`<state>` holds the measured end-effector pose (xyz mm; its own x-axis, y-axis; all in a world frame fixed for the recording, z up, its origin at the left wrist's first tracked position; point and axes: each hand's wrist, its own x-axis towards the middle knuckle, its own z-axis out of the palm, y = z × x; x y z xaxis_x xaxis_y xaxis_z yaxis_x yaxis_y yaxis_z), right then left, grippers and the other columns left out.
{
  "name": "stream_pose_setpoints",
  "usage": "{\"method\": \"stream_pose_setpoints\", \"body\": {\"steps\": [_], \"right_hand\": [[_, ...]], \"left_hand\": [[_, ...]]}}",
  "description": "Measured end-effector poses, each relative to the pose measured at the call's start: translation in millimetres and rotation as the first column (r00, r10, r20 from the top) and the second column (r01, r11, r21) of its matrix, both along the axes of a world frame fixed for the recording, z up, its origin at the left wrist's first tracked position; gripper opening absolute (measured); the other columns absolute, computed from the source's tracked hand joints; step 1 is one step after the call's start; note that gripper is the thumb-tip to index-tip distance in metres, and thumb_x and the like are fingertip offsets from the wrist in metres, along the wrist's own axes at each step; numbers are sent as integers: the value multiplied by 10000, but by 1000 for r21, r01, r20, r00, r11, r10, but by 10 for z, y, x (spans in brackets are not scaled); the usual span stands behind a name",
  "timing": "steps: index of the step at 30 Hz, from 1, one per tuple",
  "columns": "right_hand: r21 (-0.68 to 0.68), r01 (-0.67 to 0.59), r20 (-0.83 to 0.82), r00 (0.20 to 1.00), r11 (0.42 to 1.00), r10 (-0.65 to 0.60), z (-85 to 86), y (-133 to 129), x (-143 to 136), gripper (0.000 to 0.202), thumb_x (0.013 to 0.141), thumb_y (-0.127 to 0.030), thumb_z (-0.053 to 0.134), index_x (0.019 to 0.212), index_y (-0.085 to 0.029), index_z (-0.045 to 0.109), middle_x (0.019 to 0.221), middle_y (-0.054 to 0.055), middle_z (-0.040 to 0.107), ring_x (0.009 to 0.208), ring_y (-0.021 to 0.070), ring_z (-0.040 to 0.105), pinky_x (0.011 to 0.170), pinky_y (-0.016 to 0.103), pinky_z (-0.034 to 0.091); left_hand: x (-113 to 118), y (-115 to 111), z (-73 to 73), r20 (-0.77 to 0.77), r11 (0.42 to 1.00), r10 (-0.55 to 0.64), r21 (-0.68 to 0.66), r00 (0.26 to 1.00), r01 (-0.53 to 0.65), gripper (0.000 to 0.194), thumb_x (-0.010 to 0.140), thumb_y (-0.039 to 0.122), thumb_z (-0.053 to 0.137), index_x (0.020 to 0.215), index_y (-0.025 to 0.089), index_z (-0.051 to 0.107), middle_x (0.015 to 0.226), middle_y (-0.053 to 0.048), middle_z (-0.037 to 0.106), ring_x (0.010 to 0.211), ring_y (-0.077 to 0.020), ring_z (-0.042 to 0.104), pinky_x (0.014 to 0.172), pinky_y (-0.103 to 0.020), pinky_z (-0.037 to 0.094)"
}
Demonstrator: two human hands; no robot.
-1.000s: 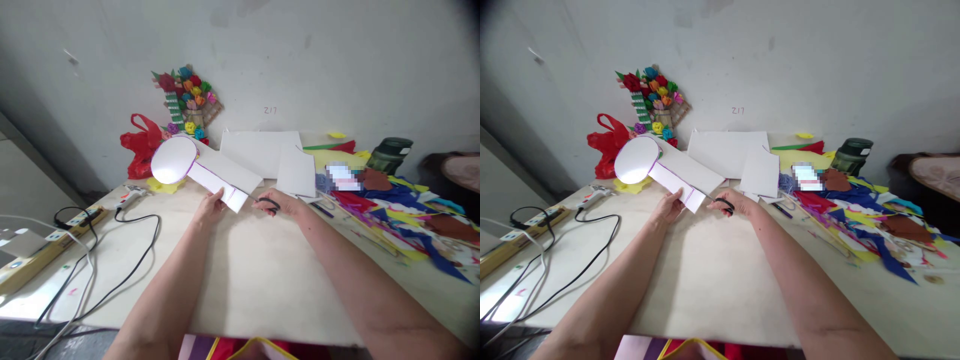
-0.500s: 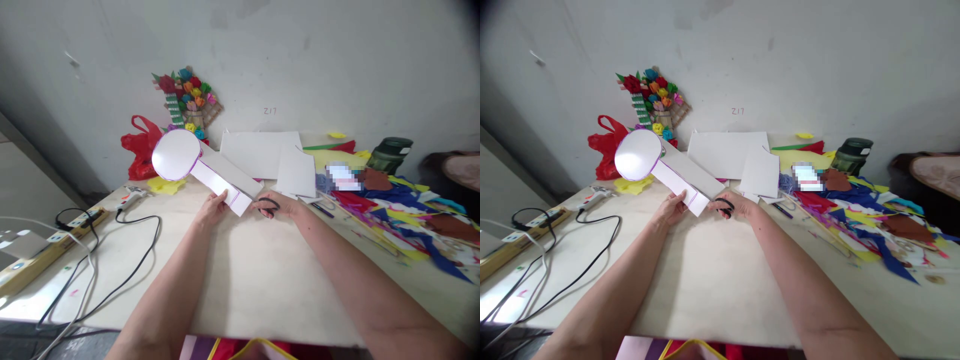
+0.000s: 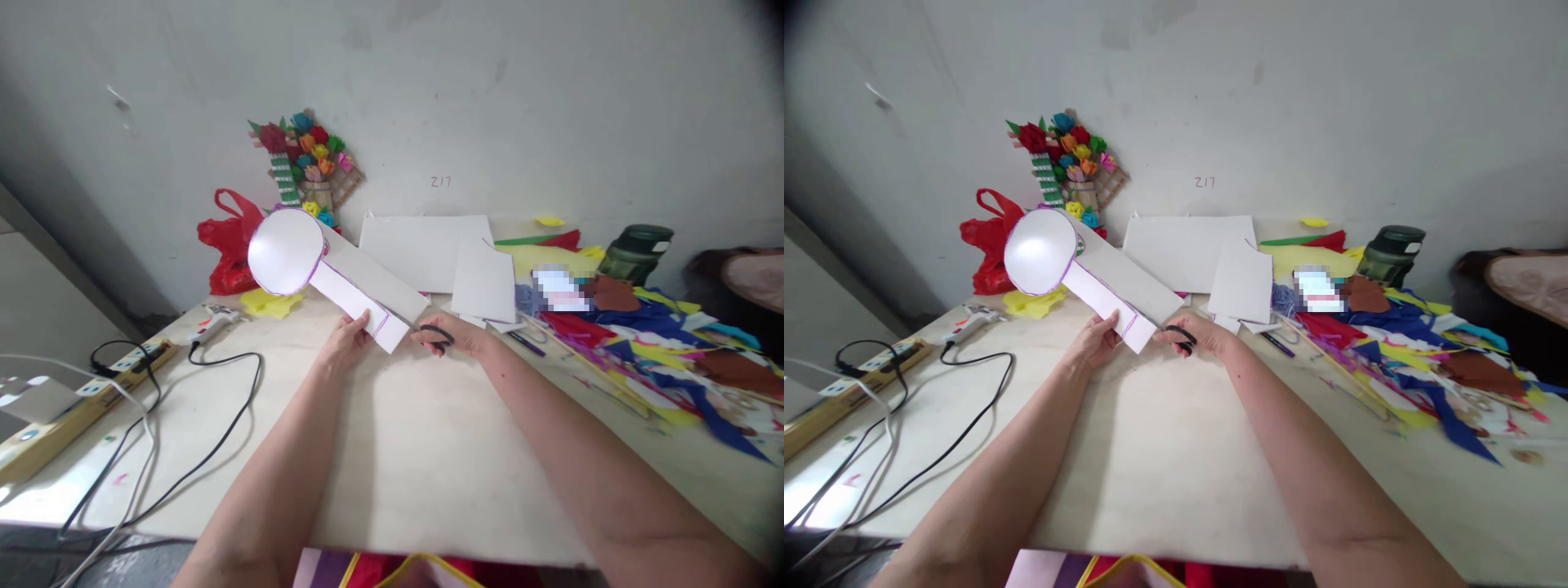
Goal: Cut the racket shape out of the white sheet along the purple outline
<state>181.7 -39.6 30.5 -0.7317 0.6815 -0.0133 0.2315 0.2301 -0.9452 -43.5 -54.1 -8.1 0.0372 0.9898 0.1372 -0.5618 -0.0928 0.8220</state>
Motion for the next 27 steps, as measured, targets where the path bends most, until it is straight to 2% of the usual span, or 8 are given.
{"method": "stream_pose_setpoints", "body": {"steps": [9,14,22,27], "right_hand": [[-16,-15,4,1000,1000,15,-34,19,-24,314,714,-405,594,587,-128,519,480,-20,491,401,50,407,415,199,317],[-6,30,-7,1000,1000,-30,-15,-4,-67,312,675,-396,636,579,-133,498,463,-38,460,392,42,381,389,191,296],[11,128,6,992,992,-128,-9,-23,-147,309,624,-401,671,673,-111,575,442,-52,448,373,40,374,361,180,292],[16,135,-2,991,991,-135,45,-50,-127,312,631,-406,669,680,-114,570,462,-45,464,387,41,390,367,177,303]], "left_hand": [[-9,-7,-9,-15,998,-64,23,998,65,236,751,176,608,972,96,589,929,-105,669,787,-183,646,754,-299,524],[-12,-13,-9,16,999,-47,6,999,47,232,749,180,612,969,108,584,923,-97,672,806,-183,644,770,-301,520],[-8,-15,3,43,1000,-6,6,999,5,206,744,175,619,936,110,585,909,-88,676,785,-173,646,733,-280,531],[-12,-18,8,34,1000,-12,15,999,11,214,751,180,611,951,103,595,924,-95,676,790,-181,647,742,-292,530]]}}
